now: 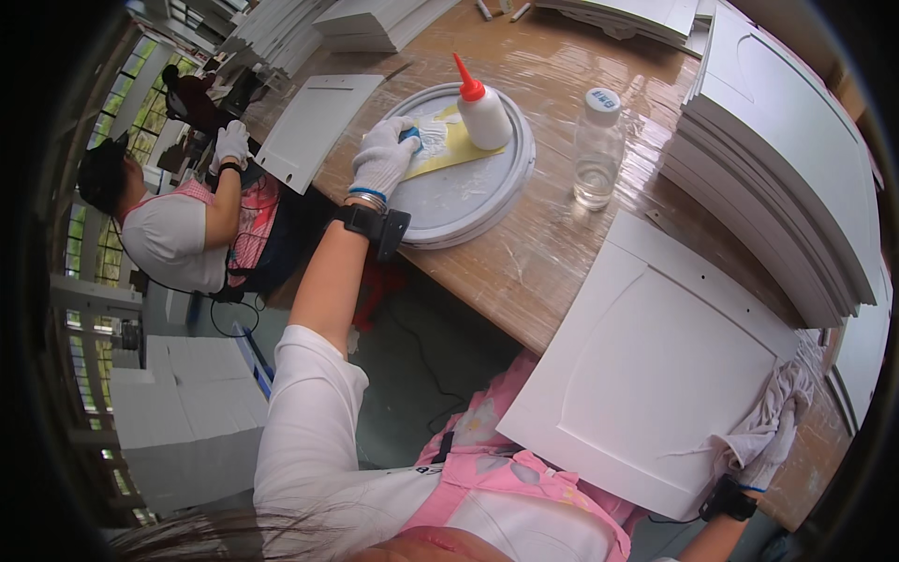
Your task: The recorder cleans and scrapes excess material or glue from white cabinet door panels using a handheld scraper and a cloth.
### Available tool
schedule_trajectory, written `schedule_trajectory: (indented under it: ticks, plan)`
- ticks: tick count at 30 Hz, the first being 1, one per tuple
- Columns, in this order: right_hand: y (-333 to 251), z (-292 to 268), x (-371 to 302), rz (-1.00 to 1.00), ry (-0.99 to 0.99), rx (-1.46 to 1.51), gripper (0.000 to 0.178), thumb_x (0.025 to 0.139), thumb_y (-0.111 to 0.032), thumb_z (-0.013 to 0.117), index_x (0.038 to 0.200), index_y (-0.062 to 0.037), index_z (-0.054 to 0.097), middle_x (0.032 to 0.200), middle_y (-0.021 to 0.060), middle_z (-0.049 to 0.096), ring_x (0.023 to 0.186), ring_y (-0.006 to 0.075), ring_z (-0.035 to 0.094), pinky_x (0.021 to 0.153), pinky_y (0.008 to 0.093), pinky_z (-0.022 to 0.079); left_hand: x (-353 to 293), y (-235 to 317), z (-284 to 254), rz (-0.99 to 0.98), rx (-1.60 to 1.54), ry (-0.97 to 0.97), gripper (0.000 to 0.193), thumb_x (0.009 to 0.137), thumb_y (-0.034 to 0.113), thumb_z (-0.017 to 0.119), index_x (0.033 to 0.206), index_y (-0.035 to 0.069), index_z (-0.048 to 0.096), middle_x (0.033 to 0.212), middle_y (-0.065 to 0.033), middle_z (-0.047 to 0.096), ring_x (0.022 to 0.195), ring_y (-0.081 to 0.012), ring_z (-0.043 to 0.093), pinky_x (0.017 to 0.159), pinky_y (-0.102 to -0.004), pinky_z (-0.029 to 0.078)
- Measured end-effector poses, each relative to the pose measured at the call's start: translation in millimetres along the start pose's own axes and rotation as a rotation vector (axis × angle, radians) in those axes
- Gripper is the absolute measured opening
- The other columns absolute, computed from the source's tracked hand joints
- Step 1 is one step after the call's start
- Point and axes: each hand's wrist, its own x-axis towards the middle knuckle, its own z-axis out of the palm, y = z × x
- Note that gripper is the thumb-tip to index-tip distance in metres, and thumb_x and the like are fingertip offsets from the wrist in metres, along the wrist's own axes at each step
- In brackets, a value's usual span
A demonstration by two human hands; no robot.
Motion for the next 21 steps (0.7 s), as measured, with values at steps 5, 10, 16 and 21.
schedule_trajectory:
  ticks: [5, 10, 16, 21]
  plan:
    - [0.1, 5.2, -1.6, -0.039, 0.023, 0.003, 0.044, 0.1, -0.025, 0.053, 0.137, -0.0002, 0.054, 0.132, 0.0097, 0.058, 0.117, 0.0168, 0.056, 0.101, 0.0297, 0.043, 1.9, -0.9, 2.0, 0.065, 0.01, 0.08, 0.035, 0.085, 0.02, 0.069, 0.118, 0.007, 0.066, 0.122, -0.0174, 0.064, 0.114, -0.0344, 0.06, 0.099, -0.041, 0.047]
    - [5.7, -15.2, 14.6, -0.047, -0.047, -0.041, 0.041, 0.101, -0.024, 0.051, 0.135, -0.0006, 0.055, 0.131, 0.0088, 0.058, 0.118, 0.0163, 0.053, 0.104, 0.0291, 0.039, 5.0, -8.2, 10.3, 0.041, -0.001, 0.135, 0.032, 0.085, 0.019, 0.069, 0.115, 0.008, 0.067, 0.116, -0.0172, 0.065, 0.11, -0.0342, 0.061, 0.096, -0.0417, 0.048]
    - [26.9, -45.1, 38.0, 0.097, -0.086, 0.081, 0.048, 0.102, -0.033, 0.048, 0.139, -0.0032, 0.051, 0.135, 0.0094, 0.057, 0.121, 0.0148, 0.053, 0.105, 0.0276, 0.039, -5.2, -7.8, 4.1, 0.002, 0.059, 0.091, 0.034, 0.084, 0.017, 0.07, 0.117, 0.01, 0.065, 0.113, -0.0179, 0.064, 0.108, -0.0348, 0.061, 0.094, -0.0426, 0.049]
    - [41.4, -35.3, 50.1, 0.184, -0.233, 0.034, 0.057, 0.098, -0.046, 0.049, 0.143, -0.0098, 0.047, 0.135, 0.0118, 0.057, 0.117, 0.0204, 0.056, 0.095, 0.0339, 0.047, -40.6, 0.2, -3.3, 0.032, -0.174, 0.372, 0.044, 0.085, 0.015, 0.071, 0.126, 0.01, 0.059, 0.121, -0.0171, 0.062, 0.11, -0.0343, 0.061, 0.096, -0.0418, 0.049]
